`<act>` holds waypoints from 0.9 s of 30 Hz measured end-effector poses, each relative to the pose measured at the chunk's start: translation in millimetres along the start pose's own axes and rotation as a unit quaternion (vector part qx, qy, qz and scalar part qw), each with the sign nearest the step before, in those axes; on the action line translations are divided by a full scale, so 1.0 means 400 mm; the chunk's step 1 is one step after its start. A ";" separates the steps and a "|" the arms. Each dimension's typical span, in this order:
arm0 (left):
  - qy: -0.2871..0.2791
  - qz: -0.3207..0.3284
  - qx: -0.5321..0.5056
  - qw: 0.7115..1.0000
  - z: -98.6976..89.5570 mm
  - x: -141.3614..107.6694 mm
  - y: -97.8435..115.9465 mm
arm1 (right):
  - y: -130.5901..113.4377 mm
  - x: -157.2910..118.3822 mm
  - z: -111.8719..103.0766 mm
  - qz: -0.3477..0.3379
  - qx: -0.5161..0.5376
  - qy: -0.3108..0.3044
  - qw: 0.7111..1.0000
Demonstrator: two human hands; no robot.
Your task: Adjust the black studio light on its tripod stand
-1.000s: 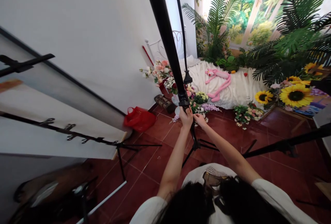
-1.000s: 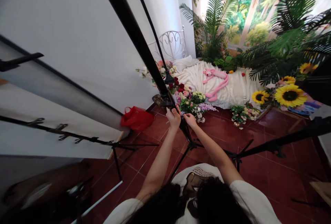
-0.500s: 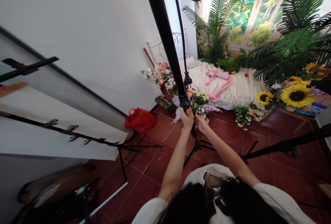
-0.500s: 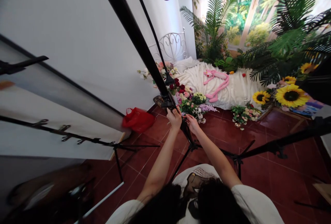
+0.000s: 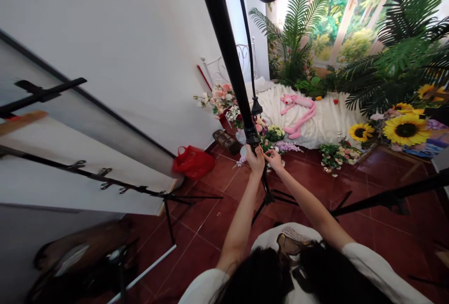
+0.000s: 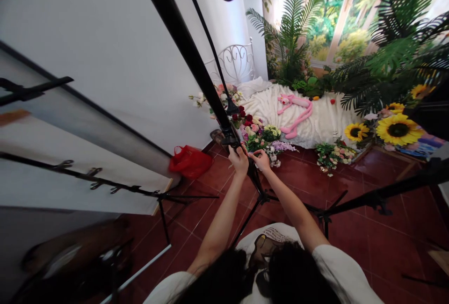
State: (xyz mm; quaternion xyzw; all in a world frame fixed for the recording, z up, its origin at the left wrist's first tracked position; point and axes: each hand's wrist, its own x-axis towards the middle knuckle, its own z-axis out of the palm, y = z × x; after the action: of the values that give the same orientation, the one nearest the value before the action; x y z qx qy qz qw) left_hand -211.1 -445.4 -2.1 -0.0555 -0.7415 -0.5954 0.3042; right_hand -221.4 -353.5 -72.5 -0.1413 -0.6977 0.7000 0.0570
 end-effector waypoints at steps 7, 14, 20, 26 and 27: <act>-0.001 -0.009 -0.011 1.000 0.007 -0.006 -0.001 | 0.002 0.032 0.016 0.052 -0.024 0.002 0.998; 0.018 -0.006 -0.008 1.000 0.014 -0.005 -0.012 | 0.021 0.038 0.027 0.072 0.009 -0.005 0.997; 0.028 -0.008 0.011 1.000 0.015 -0.005 -0.015 | 0.042 0.018 0.039 0.134 0.283 -0.103 0.944; 0.021 -0.003 -0.002 1.000 0.015 -0.007 -0.013 | 0.063 0.014 0.027 0.167 0.344 -0.161 0.910; 0.022 -0.005 -0.005 1.000 0.015 -0.008 -0.012 | 0.067 0.015 0.026 0.168 0.346 -0.163 0.908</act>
State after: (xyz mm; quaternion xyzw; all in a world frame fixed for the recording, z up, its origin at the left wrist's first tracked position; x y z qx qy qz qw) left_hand -213.1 -440.2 -8.6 -0.0407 -0.7323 -0.6013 0.3172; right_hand -226.9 -362.2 -99.8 -0.1115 -0.3767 0.9102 -0.1311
